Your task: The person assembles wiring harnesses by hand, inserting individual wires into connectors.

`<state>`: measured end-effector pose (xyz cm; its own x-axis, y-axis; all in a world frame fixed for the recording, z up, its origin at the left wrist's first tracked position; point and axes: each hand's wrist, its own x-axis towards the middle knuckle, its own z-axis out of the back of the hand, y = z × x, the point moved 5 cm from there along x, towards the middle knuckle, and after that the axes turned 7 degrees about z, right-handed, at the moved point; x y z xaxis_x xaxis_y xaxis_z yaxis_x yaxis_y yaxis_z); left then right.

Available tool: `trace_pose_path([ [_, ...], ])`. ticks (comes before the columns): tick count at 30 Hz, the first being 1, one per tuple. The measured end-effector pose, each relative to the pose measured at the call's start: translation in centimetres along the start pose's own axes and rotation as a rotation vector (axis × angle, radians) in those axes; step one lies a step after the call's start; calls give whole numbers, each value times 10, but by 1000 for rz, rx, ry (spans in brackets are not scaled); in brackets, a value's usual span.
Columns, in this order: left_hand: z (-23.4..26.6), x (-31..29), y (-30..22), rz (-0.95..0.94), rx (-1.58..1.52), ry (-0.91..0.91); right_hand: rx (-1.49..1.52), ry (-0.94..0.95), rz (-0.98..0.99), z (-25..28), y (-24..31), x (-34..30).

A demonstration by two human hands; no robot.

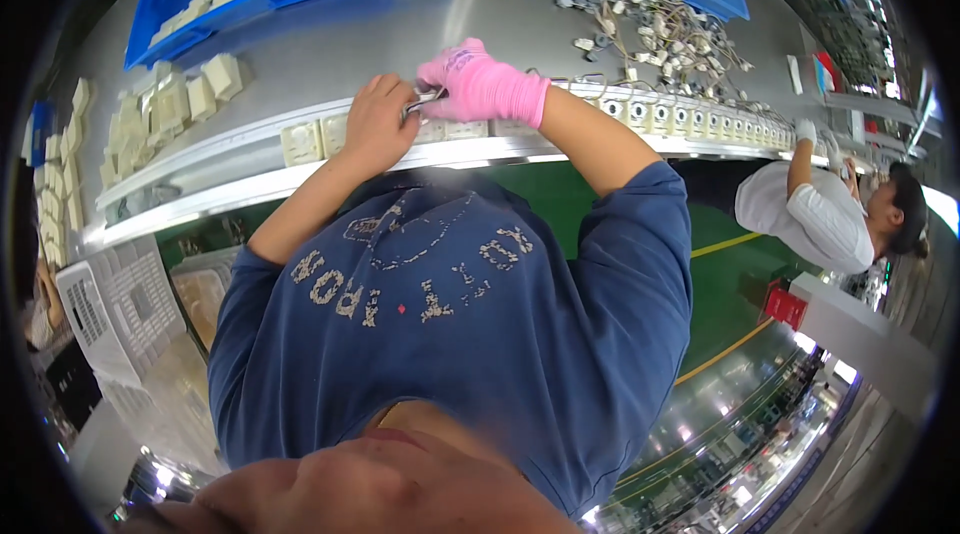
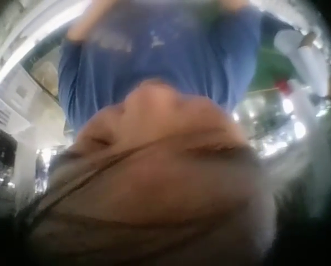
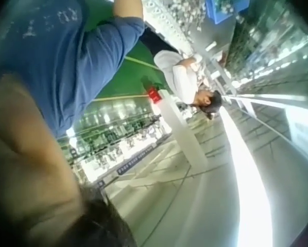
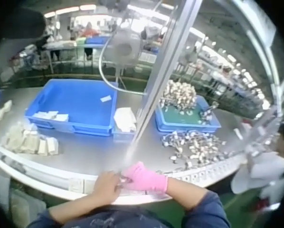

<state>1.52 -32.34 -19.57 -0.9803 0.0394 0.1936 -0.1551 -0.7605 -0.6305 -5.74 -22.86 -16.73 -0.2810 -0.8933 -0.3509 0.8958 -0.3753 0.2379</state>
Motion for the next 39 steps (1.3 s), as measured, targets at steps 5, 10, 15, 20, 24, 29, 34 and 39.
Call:
trace_pose_path([
  [5,50,-15,14,54,-23,-169,315,-481,-327,-5,-139,-28],
  [10,106,-20,83,656,291,-165,20,-228,-1025,-60,-280,-132],
  [15,89,-34,88,579,377,-39,132,-28,-904,-85,-275,-109],
  [20,79,-13,80,502,404,103,170,-246,-1027,-84,-286,-134],
  [24,84,-21,96,480,339,156,286,-111,-875,-85,-267,-124],
  [29,81,-7,136,514,359,270,226,-67,-958,-136,-290,-111],
  [34,101,9,95,485,377,187,243,-406,-1029,-82,-288,-137],
  [39,98,17,78,444,316,195,367,-454,-1025,-45,-276,-176],
])
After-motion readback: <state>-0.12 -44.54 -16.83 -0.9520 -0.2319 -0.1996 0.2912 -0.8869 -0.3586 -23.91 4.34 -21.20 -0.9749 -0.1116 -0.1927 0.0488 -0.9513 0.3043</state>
